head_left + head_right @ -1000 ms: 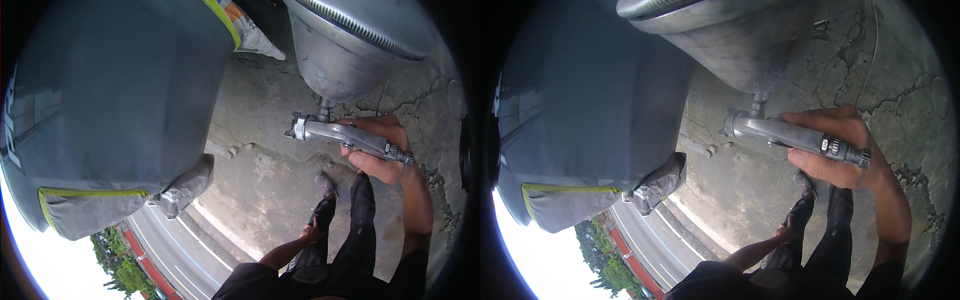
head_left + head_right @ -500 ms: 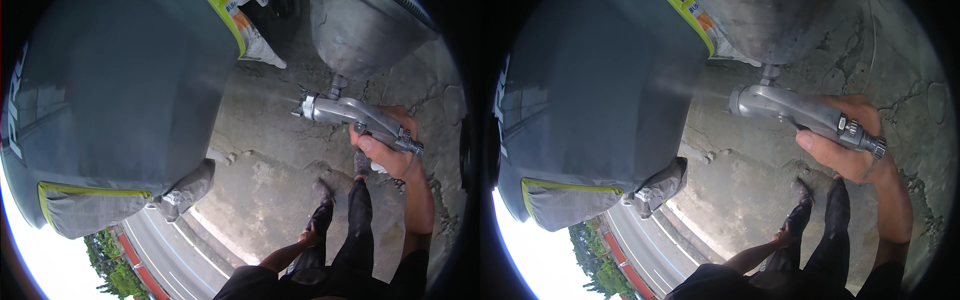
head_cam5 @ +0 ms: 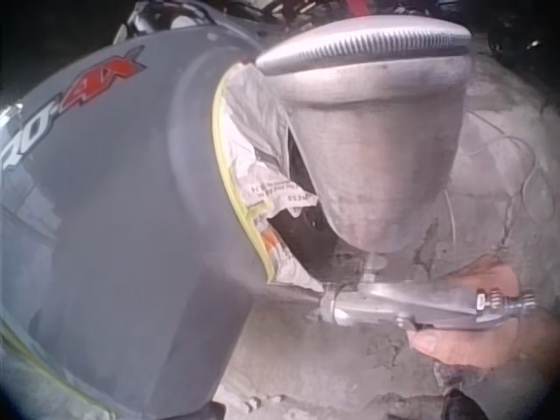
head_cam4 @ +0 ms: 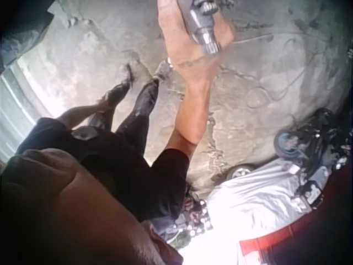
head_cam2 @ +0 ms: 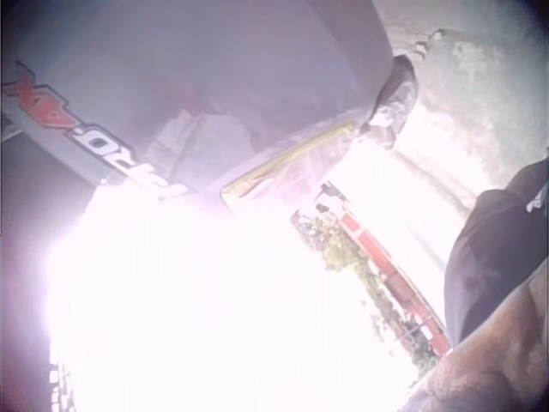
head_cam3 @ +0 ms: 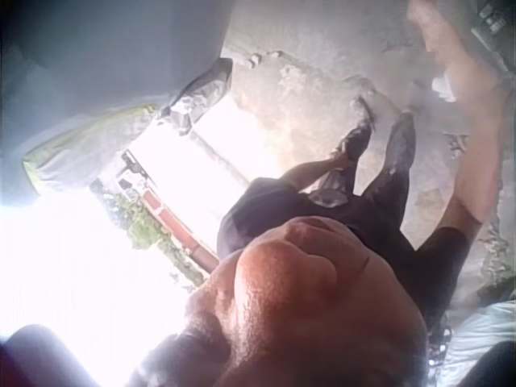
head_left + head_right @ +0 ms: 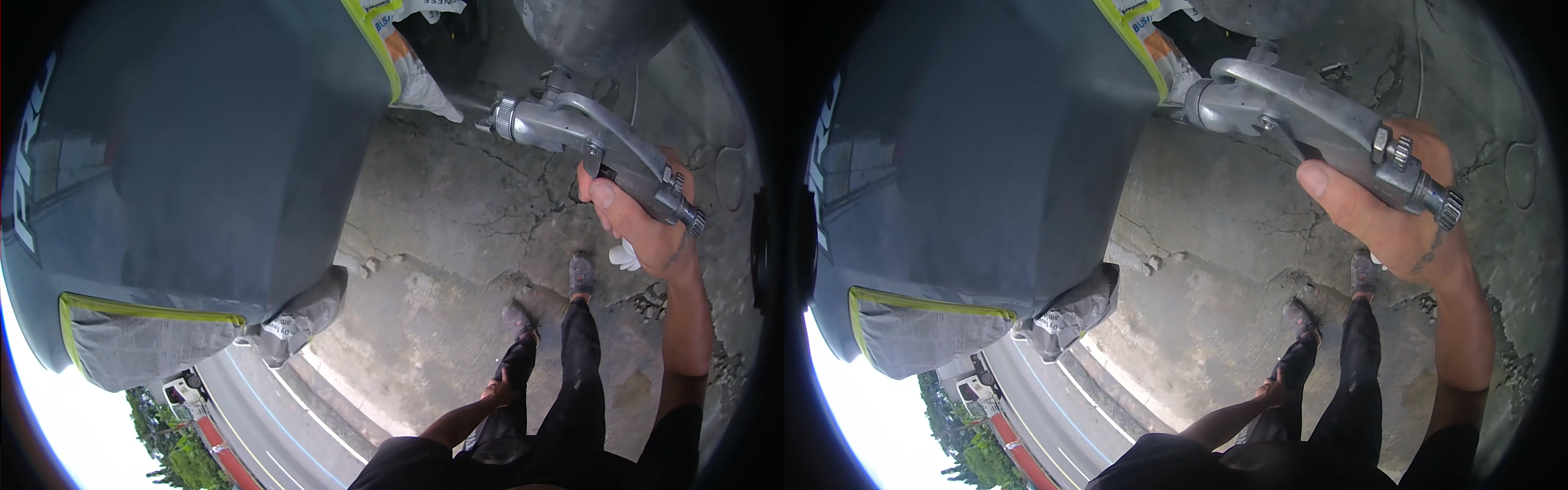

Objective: The person squats to prepare a spray gun, then stands and sprays a gray surface on a vehicle part. The person wipes the surface with a cloth and continues to spray paint the object.

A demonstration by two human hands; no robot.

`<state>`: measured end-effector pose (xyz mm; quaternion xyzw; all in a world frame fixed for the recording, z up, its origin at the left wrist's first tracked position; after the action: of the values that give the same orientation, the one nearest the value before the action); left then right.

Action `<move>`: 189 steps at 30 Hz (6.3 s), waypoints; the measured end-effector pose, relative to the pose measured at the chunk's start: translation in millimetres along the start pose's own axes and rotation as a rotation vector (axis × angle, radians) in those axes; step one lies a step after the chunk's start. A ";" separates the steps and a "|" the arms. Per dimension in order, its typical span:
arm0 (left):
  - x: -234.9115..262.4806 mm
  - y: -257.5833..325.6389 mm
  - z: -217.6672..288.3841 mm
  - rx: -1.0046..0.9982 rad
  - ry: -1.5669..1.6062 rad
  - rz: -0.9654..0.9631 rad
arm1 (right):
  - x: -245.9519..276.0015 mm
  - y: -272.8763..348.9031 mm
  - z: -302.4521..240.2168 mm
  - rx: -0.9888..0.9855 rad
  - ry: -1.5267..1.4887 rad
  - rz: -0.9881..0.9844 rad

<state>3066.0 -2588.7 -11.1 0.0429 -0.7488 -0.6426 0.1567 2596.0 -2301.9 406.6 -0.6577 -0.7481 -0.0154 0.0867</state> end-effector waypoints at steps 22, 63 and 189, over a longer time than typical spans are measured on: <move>2.6 -1.5 1.9 -0.021 0.022 0.004 | -5.4 -4.3 -8.1 0.092 -0.150 0.000; -13.6 -22.0 -8.9 -0.020 0.041 -0.010 | -10.0 -5.4 -8.7 -0.054 -0.092 0.065; -10.6 -16.0 -18.5 -0.118 -0.038 -0.002 | -42.8 36.4 128.0 -0.082 -0.288 -0.132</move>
<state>3079.2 -2606.2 -26.3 0.0220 -0.7122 -0.6866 0.1440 2623.1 -2321.4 270.8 -0.6055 -0.7932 0.0428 -0.0495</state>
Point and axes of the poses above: each hand's wrist, its own y-axis away from the middle knuckle, its own x-axis out of the back of the hand, z = x × y, the point moved 4 cm from there along -y, towards the middle knuckle, and after that the axes turned 3 degrees about -x, right-handed, at the moved point
